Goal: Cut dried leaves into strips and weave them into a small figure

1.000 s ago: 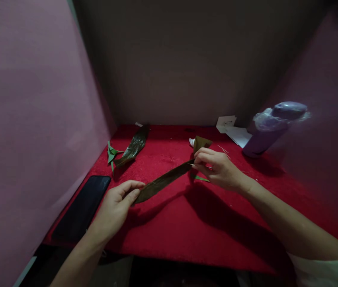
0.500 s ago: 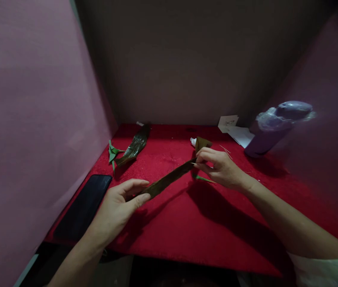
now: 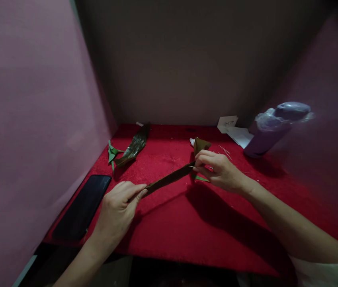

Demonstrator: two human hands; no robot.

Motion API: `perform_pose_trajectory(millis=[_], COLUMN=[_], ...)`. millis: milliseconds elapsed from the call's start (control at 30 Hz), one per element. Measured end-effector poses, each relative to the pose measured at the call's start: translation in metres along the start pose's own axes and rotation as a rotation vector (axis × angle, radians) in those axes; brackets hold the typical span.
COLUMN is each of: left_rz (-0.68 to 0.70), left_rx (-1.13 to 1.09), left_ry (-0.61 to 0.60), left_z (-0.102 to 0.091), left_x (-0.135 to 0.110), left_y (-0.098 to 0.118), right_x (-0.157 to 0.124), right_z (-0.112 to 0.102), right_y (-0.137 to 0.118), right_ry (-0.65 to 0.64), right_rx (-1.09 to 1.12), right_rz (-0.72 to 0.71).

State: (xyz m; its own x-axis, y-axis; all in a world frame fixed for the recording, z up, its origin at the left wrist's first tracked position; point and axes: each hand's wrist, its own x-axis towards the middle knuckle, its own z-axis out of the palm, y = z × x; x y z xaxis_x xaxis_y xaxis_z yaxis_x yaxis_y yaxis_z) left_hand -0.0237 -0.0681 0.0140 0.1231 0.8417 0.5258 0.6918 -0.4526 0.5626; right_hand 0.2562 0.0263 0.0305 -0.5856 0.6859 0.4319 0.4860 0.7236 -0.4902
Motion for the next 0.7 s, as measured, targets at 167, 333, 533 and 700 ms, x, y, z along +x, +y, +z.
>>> perform_pose_trajectory(millis=[167, 333, 533, 700], left_rz=[0.034, 0.109, 0.157, 0.151], left_rx=[0.123, 0.142, 0.164, 0.105], left_ry=[-0.017, 0.041, 0.060, 0.044], left_z=[-0.0012, 0.0015, 0.0035, 0.0044], left_x=[-0.0027, -0.0043, -0.0063, -0.0094], left_y=[0.0022, 0.0039, 0.0024, 0.0041], right_x=[-0.0005, -0.0013, -0.0026, -0.0032], right_z=[0.0020, 0.0059, 0.0072, 0.0094], right_y=[-0.0017, -0.0023, -0.0024, -0.0019], right_ry=[0.025, 0.068, 0.075, 0.091], right_rx=[-0.002, -0.012, -0.022, -0.007], right_rz=[-0.037, -0.069, -0.074, -0.057])
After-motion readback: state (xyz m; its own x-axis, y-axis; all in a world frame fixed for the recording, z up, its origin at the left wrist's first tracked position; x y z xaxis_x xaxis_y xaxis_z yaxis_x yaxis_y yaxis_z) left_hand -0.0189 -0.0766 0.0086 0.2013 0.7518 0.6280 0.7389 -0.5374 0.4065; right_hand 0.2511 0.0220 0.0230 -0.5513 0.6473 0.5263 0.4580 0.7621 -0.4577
